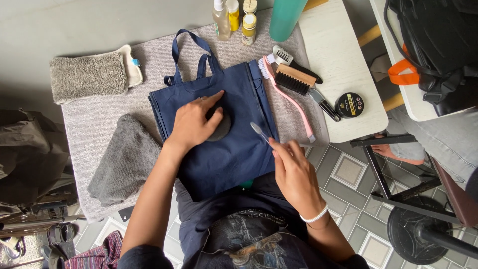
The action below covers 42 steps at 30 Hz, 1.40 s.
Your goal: The person applies a cleaning solution to the surface of a blue tote bag using a small brush, spreading the liquid across different sections of the fabric. They later use a round black sponge to rub the solution into the material before wiping it with a cloth.
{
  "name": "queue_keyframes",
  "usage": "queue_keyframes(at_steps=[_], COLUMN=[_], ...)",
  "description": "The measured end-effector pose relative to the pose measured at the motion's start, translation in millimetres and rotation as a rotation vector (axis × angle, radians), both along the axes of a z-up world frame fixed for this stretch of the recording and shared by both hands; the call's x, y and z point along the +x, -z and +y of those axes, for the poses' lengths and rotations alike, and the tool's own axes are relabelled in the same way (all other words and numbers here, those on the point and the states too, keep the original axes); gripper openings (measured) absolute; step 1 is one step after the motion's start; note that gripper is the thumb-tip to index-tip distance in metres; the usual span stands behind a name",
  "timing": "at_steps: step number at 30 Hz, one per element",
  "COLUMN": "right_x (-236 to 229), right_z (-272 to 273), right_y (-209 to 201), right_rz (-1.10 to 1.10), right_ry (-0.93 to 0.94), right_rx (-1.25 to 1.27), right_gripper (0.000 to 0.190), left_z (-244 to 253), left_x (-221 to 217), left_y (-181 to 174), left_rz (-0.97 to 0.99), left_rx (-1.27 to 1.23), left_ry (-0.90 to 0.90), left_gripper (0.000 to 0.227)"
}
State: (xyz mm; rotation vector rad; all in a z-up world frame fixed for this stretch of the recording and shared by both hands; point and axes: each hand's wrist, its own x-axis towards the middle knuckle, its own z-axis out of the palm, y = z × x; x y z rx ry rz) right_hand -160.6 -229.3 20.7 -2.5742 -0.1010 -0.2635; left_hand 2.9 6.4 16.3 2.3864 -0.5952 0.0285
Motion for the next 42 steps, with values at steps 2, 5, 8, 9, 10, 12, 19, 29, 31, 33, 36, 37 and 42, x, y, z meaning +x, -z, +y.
queue_keyframes(at_steps=[2, 5, 8, 9, 10, 12, 19, 29, 31, 33, 36, 37, 42], right_x=[11.7, 13.8, 6.9, 0.5, -0.3, 2.4, 2.2, 7.1, 8.2, 14.2, 12.1, 11.1, 6.3], right_z=[10.2, 30.5, 42.1, 45.5, 36.5, 17.8, 49.1, 9.3, 22.0, 38.3, 61.1, 58.6, 29.4], right_y=[0.7, 12.2, 25.0, 29.0, 26.5, 21.5, 25.9, 11.0, 16.7, 23.1, 24.2, 21.3, -1.8], right_rz=[-0.066, -0.114, -0.11, -0.103, -0.098, -0.145, -0.111, -0.157, -0.173, -0.15, -0.104, -0.104, -0.085], right_ry=[-0.015, -0.047, -0.085, -0.097, -0.094, 0.035, -0.069, 0.112, 0.13, 0.031, -0.123, -0.119, -0.017], right_rx=[0.01, 0.027, 0.03, 0.033, 0.032, -0.012, 0.033, -0.053, -0.099, -0.124, -0.016, -0.015, -0.001], right_gripper=[0.03, 0.029, 0.028, 0.028, 0.028, 0.027, 0.029, 0.025, 0.024, 0.029, 0.029, 0.029, 0.023], left_z=[3.7, 9.5, 10.3, 10.9, 10.1, 9.9, 10.1, 9.6, 8.5, 10.2, 9.6, 10.2, 13.1], left_x=[4.0, 4.8, 8.7, 7.3, 6.1, 5.4, 5.8, 4.1, 3.5, 3.4, 2.9, 2.7, 2.5], left_y=[3.4, 9.7, 15.1, 18.4, 16.7, 11.6, 18.4, 11.8, 12.2, 13.7, 11.7, 11.8, 16.5], left_rz=[0.017, 0.041, 0.032, 0.035, 0.041, 0.026, 0.003, 0.016, 0.023, 0.022, 0.016, 0.017, 0.019], left_rx=[-0.102, -0.246, -0.291, -0.289, -0.29, -0.337, -0.366, -0.424, -0.427, -0.419, -0.436, -0.435, -0.471], left_ry=[-0.033, -0.067, -0.078, -0.083, -0.081, -0.073, -0.077, -0.093, -0.092, -0.091, -0.086, -0.082, -0.094], left_gripper=[0.04, 0.032, 0.028, 0.027, 0.027, 0.023, 0.02, 0.019, 0.019, 0.018, 0.019, 0.019, 0.018])
